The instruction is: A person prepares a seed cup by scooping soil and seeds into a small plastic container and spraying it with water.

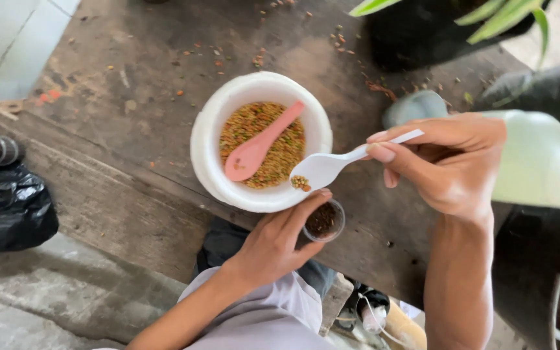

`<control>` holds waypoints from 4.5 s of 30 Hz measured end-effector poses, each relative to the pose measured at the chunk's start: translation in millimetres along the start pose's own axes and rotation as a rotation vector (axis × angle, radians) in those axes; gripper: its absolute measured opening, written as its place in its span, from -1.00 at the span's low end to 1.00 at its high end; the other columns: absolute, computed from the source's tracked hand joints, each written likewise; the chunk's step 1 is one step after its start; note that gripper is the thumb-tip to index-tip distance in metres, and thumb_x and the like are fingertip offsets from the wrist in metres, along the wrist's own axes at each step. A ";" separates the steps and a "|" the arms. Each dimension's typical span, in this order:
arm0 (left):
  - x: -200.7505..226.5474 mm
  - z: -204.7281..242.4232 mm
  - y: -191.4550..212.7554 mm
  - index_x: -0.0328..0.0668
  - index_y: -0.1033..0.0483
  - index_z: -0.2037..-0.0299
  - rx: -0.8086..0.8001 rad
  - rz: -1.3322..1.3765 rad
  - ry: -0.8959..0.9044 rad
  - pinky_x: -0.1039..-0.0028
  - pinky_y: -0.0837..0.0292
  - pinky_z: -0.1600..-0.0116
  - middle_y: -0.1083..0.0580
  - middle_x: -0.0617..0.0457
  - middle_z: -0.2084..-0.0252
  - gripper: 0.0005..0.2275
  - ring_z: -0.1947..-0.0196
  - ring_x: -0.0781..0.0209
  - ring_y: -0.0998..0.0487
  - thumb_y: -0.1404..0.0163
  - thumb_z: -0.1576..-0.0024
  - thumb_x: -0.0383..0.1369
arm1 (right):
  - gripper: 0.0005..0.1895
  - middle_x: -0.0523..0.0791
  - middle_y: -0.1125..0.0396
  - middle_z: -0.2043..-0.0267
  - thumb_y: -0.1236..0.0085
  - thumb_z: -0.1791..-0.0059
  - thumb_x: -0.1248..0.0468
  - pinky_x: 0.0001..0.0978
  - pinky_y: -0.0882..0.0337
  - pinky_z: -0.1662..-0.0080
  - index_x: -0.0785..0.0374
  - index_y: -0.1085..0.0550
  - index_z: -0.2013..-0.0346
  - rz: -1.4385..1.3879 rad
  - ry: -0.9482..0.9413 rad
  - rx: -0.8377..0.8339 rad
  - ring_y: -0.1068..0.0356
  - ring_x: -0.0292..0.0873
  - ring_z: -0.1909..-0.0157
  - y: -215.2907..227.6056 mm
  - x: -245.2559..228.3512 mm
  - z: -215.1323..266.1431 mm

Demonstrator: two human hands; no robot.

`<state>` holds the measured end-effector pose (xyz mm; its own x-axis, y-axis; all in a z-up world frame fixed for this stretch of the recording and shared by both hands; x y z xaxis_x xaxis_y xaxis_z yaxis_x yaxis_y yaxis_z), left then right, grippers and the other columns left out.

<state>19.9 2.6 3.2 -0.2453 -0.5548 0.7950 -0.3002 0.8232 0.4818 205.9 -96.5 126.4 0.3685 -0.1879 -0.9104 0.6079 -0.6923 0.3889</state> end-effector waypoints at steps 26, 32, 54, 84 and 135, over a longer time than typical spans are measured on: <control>13.4 -20.9 -5.4 -0.41 -0.25 -0.28 -0.172 0.146 -0.075 -0.07 -0.24 -0.54 -0.45 -0.16 -0.22 -0.43 -0.28 -0.06 -0.47 -0.29 -0.16 -0.34 | -0.91 0.11 -0.48 0.41 -0.30 0.10 0.52 -0.42 -0.32 0.40 0.53 -0.53 0.43 0.100 0.123 0.323 -0.42 -0.06 0.52 13.0 55.9 142.3; 13.3 -22.0 -5.4 -0.40 -0.26 -0.27 -0.170 0.117 -0.080 -0.04 -0.29 -0.53 -0.47 -0.16 -0.21 -0.44 -0.27 -0.06 -0.48 -0.29 -0.18 -0.32 | -0.89 0.10 -0.48 0.44 -0.29 0.11 0.54 -0.41 -0.29 0.44 0.51 -0.52 0.50 0.162 0.185 0.264 -0.44 -0.08 0.54 8.2 53.0 137.8; 2.2 -24.1 7.2 -0.25 -0.02 -0.45 -0.340 0.315 0.002 -0.02 -0.06 -0.68 -0.37 -0.09 -0.41 -0.34 -0.54 -0.01 -0.22 -0.20 -0.26 -0.40 | -0.86 0.09 -0.44 0.52 -0.35 0.14 0.50 -0.40 -0.10 0.49 0.58 -0.53 0.42 0.205 0.214 0.298 -0.18 -0.13 0.66 5.9 58.8 140.7; 3.1 -22.9 2.3 -0.39 -0.13 -0.37 -0.275 0.214 -0.021 -0.05 -0.20 -0.60 -0.43 -0.18 -0.29 -0.36 -0.36 -0.06 -0.44 -0.28 -0.19 -0.44 | -0.88 0.11 -0.49 0.39 -0.35 0.12 0.45 -0.43 -0.29 0.45 0.43 -0.54 0.37 0.272 0.403 0.310 -0.48 -0.12 0.50 17.7 67.4 153.3; 3.1 -20.8 0.4 -0.43 -0.16 -0.34 -0.249 0.168 -0.077 -0.05 -0.24 -0.58 -0.37 -0.22 -0.35 -0.40 -0.36 -0.11 -0.44 -0.27 -0.21 -0.43 | -0.91 -0.01 -0.49 0.40 -0.37 0.11 0.40 -0.51 -0.32 0.49 0.34 -0.57 0.40 0.365 0.573 0.250 -0.35 -0.22 0.57 5.7 55.9 149.4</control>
<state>38.2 3.7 13.5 -0.3442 -0.4084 0.8455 -0.0166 0.9030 0.4294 124.9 -215.0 56.7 0.8695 -0.0900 -0.4856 0.2224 -0.8065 0.5478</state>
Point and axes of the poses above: each hand's wrist, its own z-axis away from the middle knuckle, its own y-axis out of the back of the hand, x = y × z, the point moved 2 cm from there along -z, towards the middle knuckle
